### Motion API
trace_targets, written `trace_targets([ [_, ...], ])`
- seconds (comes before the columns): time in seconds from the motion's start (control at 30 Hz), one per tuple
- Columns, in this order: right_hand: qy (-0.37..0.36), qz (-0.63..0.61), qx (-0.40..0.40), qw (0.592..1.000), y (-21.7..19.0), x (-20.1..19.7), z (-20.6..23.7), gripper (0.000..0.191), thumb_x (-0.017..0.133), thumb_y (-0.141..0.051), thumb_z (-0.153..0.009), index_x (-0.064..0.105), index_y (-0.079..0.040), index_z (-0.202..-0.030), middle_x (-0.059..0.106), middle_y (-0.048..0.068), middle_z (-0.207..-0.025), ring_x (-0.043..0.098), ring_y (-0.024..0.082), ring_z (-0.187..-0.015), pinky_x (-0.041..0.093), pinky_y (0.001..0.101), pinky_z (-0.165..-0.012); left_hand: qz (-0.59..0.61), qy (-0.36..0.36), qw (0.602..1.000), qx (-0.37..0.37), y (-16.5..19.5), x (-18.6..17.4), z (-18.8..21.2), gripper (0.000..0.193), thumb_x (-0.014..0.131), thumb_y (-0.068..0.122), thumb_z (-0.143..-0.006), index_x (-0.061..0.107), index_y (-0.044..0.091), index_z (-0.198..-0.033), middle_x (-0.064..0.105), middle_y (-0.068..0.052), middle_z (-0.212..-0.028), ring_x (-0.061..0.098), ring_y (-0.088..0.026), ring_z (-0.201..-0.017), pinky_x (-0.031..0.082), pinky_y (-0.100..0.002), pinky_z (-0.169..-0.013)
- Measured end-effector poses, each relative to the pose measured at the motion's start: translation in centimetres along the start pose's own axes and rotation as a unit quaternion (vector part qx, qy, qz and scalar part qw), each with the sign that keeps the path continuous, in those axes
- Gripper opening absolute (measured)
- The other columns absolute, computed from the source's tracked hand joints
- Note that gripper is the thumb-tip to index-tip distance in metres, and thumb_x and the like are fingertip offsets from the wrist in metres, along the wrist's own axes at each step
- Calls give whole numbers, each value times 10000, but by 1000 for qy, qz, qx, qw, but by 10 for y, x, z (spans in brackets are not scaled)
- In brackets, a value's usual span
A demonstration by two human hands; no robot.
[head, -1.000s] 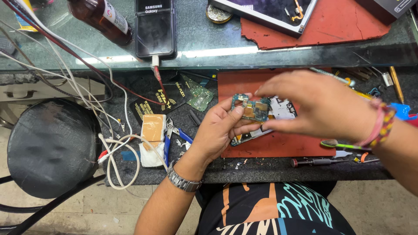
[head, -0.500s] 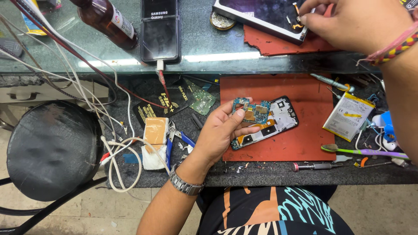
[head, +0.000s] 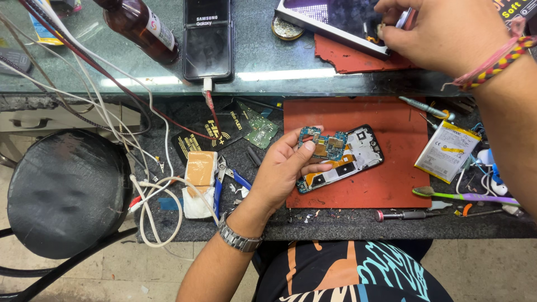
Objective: The person removes the battery from a disassembled smartphone, then detaches the motherboard and camera module assembly. They reposition the assembly within the phone chassis and connect a black cable to a port on the motherboard.
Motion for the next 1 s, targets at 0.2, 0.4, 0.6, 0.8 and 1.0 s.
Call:
trace_targets([
  [0.2, 13, -19, -30, 999, -8, 3, -4, 260, 773, -144, -933, 745, -37, -1168, 745, 117, -964, 719, 258, -809, 571, 371, -688, 1, -1, 1000, 7, 1, 1, 1, 324, 511, 132, -1095, 527, -24, -1379, 672, -157, -1272, 712, -245, -1079, 627, -363, -919],
  [0.4, -16, -85, -6, 996, -12, 2, -10, 295, 722, -95, -966, 732, -72, -1261, 745, 141, -1061, 713, 262, -805, 575, 392, -701, -11, 6, 1000, 5, 1, 1, 1, 341, 513, 139, -1083, 530, -17, -1385, 675, -141, -1275, 712, -229, -1079, 626, -356, -915],
  [0.6, -28, -106, -17, 994, -16, 2, -15, 344, 716, -84, -936, 721, -50, -1279, 755, 115, -1074, 716, 259, -826, 582, 385, -713, -8, 0, 1000, 10, 1, 0, 1, 332, 521, 142, -1095, 531, -24, -1383, 681, -151, -1252, 713, -232, -1076, 627, -361, -917],
  [0.8, -24, -93, 35, 995, -4, 2, -7, 178, 727, -101, -974, 723, -2, -1123, 737, 129, -956, 713, 226, -802, 573, 356, -685, -8, 5, 1000, 16, -2, -3, -1, 309, 527, 109, -1079, 512, -12, -1363, 684, -146, -1238, 718, -225, -1060, 636, -361, -892],
  [1.0, 33, -232, 65, 970, -7, -15, 33, 58, 724, 4, -1040, 700, 31, -1086, 722, 104, -929, 707, 158, -859, 570, 286, -779, -34, 3, 998, 50, -7, -4, -3, 232, 573, 53, -1073, 487, -19, -1276, 695, -164, -1186, 728, -215, -1039, 654, -356, -849],
])
Point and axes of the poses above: each hand's wrist, its own z-axis away from the middle knuckle, its own x-axis out of the palm, y = z × x, the point moved 6 cm from there along -z, towards the middle knuckle
